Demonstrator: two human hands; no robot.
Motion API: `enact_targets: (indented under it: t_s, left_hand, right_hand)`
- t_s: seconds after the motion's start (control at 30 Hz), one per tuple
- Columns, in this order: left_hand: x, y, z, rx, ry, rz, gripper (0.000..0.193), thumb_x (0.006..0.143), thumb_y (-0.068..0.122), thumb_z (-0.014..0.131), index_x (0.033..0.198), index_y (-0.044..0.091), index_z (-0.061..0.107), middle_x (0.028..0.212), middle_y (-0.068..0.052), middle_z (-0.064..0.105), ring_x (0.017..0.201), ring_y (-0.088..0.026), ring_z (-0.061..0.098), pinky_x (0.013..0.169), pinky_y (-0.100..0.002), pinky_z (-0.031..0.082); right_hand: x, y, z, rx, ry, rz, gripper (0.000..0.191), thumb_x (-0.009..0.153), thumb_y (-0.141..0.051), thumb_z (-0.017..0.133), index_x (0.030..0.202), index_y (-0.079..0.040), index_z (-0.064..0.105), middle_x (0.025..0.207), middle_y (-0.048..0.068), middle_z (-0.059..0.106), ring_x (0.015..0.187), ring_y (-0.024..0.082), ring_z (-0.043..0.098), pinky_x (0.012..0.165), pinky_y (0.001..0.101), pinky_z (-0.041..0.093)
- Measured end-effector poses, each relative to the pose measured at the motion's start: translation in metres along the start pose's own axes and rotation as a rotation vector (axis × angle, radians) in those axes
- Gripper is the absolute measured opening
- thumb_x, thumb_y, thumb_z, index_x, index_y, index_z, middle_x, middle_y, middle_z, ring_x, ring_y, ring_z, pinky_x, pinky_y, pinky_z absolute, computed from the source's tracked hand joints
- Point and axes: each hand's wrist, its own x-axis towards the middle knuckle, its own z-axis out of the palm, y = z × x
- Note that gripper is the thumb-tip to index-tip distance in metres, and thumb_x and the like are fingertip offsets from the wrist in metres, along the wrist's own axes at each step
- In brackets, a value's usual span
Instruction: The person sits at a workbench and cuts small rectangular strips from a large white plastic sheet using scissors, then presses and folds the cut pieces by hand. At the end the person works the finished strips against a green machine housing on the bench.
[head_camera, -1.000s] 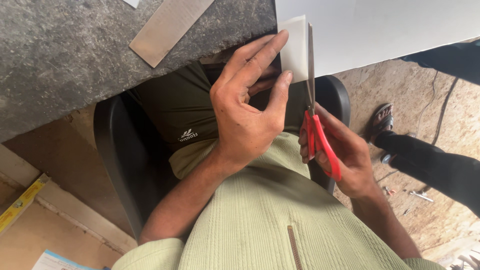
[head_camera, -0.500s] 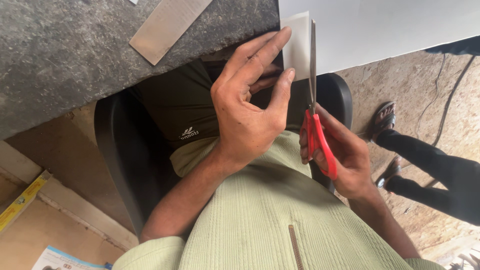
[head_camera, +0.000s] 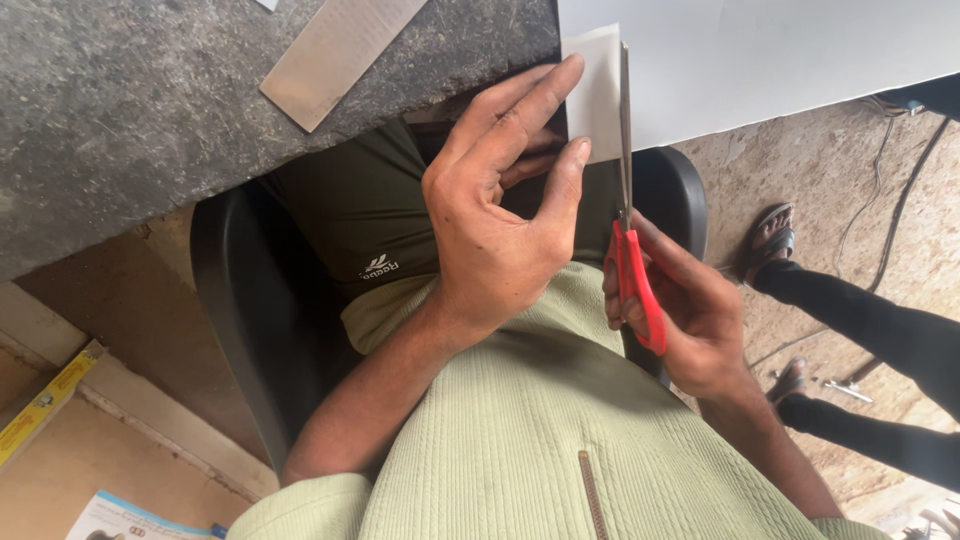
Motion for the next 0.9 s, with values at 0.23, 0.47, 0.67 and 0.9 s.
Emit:
enact_targets:
  t_s: [0.23, 0.47, 0.67, 0.9]
  left_hand:
    - [0.0014, -0.0006, 0.0012, 0.006, 0.007, 0.006, 0.042, 0.106, -0.004, 0.073, 0.143, 0.012, 0.06, 0.14, -0.005, 0.061, 0.106, -0.01, 0.074, 0.093, -0.023, 0.066]
    - [0.0013, -0.0005, 0.0013, 0.003, 0.002, 0.004, 0.042, 0.106, -0.004, 0.073, 0.142, 0.012, 0.06, 0.139, -0.006, 0.061, 0.105, -0.01, 0.074, 0.092, -0.023, 0.066]
    - [0.0017, 0.0002, 0.0014, 0.011, 0.013, 0.007, 0.042, 0.105, -0.004, 0.073, 0.142, 0.01, 0.061, 0.138, -0.006, 0.062, 0.104, -0.01, 0.073, 0.092, -0.022, 0.066]
    - [0.0015, 0.0011, 0.0014, -0.02, 0.021, -0.003, 0.04, 0.105, -0.006, 0.073, 0.141, 0.009, 0.062, 0.138, -0.006, 0.062, 0.101, -0.009, 0.073, 0.092, -0.022, 0.066]
  right_hand:
    - [0.0013, -0.0019, 0.0004, -0.03, 0.01, 0.008, 0.068, 0.097, 0.002, 0.066, 0.159, 0.006, 0.04, 0.116, 0.017, 0.064, 0.093, 0.016, 0.065, 0.081, 0.0305, 0.059]
    - [0.0024, -0.0012, -0.0018, -0.011, 0.017, 0.014, 0.068, 0.097, 0.002, 0.066, 0.16, 0.006, 0.04, 0.113, 0.017, 0.065, 0.089, 0.016, 0.066, 0.078, 0.0299, 0.059]
    - [0.0036, 0.0009, -0.0015, 0.022, 0.002, 0.019, 0.07, 0.096, 0.001, 0.066, 0.16, 0.006, 0.038, 0.114, 0.017, 0.065, 0.09, 0.017, 0.066, 0.077, 0.0299, 0.059]
    - [0.0039, -0.0007, 0.0011, 0.045, -0.005, 0.017, 0.072, 0.096, -0.002, 0.068, 0.161, 0.007, 0.037, 0.113, 0.017, 0.065, 0.09, 0.017, 0.067, 0.076, 0.0299, 0.059]
